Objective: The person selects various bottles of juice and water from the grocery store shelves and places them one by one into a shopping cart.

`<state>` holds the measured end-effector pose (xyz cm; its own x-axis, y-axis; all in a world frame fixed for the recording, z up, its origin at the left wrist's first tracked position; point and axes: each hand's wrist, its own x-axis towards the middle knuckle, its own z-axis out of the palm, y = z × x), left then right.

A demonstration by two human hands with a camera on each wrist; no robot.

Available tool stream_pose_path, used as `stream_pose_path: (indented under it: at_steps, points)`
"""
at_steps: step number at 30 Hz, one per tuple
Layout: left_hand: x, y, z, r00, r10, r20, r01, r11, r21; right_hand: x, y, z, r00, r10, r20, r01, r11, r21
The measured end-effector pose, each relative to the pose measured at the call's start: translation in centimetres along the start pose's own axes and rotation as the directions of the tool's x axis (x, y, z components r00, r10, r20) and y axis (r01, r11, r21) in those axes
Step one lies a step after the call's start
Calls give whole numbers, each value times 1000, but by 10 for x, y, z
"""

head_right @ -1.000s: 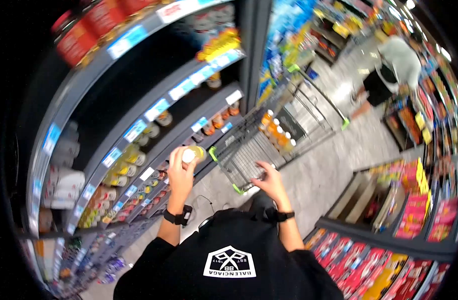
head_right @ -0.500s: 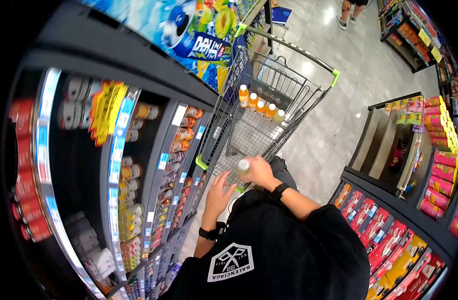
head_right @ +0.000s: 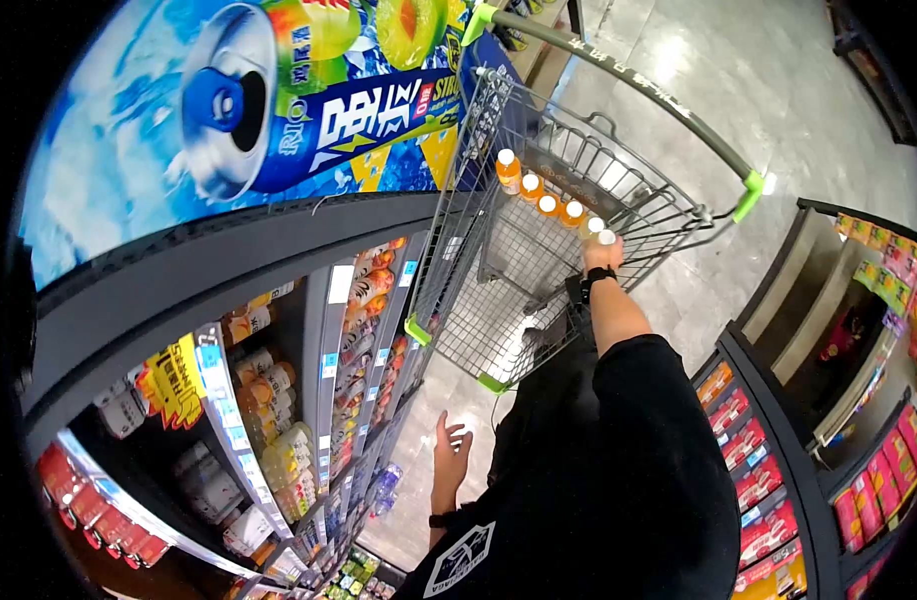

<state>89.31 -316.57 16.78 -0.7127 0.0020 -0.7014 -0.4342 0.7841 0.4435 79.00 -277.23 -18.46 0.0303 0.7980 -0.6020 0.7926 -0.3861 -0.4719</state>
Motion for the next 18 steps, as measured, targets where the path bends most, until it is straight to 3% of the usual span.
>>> stream_pose_path:
  at_steps: [4, 5, 6, 8, 9, 11, 15, 16, 18]
  points:
    - [-12, -16, 11, 988, -150, 43, 149, 988, 38, 24, 28, 14, 979, 180, 97, -200, 941, 274]
    - [-15, -29, 14, 983, -176, 49, 174, 984, 26, 23, 18, 1, 967, 173, 185, -198, 972, 124]
    - [-16, -40, 16, 979, -197, 58, 196, 980, 13, 17, 21, 3, 964, 183, 192, -207, 972, 114]
    - [-18, -47, 19, 974, -215, 67, 216, 976, -19, 17, 35, 10, 997, -73, -7, 73, 995, 61]
    - [-23, -50, 19, 971, -225, 77, 230, 972, -53, 15, 40, 14, 998, -70, -3, 70, 996, 54]
    - [-24, -48, 19, 969, -234, 81, 238, 970, -41, 20, 38, 26, 991, 134, -20, -126, 966, 223]
    - [-21, -51, 19, 979, -187, 77, 193, 978, -74, 3, 3, 6, 974, 227, -20, -219, 958, 187]
    - [-21, -50, 18, 982, -179, 58, 184, 979, -85, 35, 46, 30, 995, 89, 39, -96, 958, 270]
    - [-19, -47, 14, 983, -164, 79, 171, 981, -94, 31, 46, 21, 995, -68, 75, 52, 980, 193]
